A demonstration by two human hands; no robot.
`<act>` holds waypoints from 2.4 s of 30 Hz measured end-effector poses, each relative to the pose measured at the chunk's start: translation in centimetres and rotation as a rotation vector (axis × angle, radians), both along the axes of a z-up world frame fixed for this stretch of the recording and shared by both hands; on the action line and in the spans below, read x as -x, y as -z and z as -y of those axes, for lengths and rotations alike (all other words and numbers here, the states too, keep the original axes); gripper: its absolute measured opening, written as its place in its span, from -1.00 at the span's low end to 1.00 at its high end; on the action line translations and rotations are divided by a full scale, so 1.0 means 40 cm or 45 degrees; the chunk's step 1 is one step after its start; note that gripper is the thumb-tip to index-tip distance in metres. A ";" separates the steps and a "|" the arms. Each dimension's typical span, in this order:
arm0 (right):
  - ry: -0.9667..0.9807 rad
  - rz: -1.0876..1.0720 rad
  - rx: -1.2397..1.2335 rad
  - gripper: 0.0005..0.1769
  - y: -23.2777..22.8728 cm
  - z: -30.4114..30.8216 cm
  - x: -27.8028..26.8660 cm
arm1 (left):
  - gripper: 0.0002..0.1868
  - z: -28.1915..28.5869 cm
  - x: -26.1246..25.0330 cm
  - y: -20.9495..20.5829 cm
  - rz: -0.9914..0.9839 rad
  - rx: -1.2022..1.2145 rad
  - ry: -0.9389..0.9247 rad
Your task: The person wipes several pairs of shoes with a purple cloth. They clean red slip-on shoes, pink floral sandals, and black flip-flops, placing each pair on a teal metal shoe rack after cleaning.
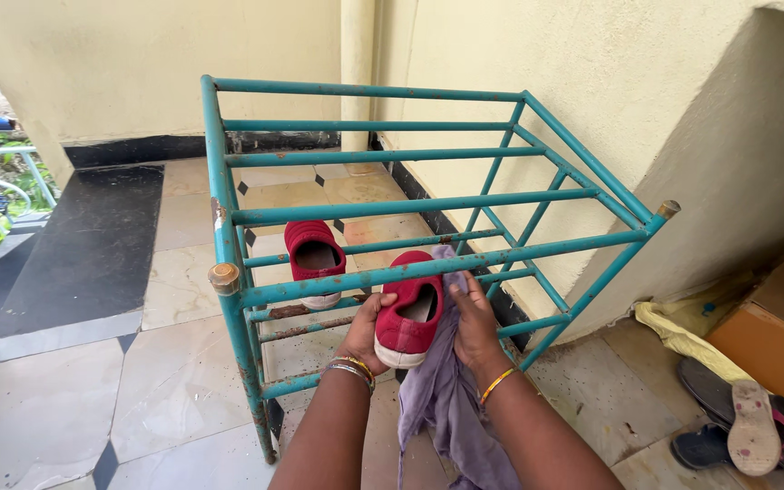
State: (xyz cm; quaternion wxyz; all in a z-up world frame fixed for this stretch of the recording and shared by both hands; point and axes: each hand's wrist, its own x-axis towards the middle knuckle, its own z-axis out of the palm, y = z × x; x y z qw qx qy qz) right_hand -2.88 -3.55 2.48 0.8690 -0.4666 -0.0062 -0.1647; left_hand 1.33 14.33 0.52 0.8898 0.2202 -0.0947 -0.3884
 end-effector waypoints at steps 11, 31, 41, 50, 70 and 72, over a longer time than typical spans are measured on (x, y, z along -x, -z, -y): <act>0.141 0.307 0.600 -0.51 0.065 0.239 0.150 | -0.42 0.279 0.067 -0.025 0.063 0.116 -0.112; 0.307 0.846 1.307 -0.55 0.093 0.399 0.199 | -0.38 0.437 -0.055 0.173 0.082 0.323 -0.005; 0.163 0.662 1.423 0.24 0.037 0.334 0.205 | -0.44 0.440 -0.058 0.109 0.407 0.207 -0.255; 0.505 0.658 1.532 0.18 0.054 0.275 0.233 | -0.46 0.410 -0.041 0.131 0.209 0.331 -0.135; 0.657 0.666 1.472 -0.78 0.143 0.233 0.219 | -0.11 0.418 0.031 0.023 0.043 -0.065 -0.679; 0.775 0.796 1.511 -0.73 0.139 0.229 0.231 | -0.10 0.412 0.034 0.024 0.018 -0.017 -0.647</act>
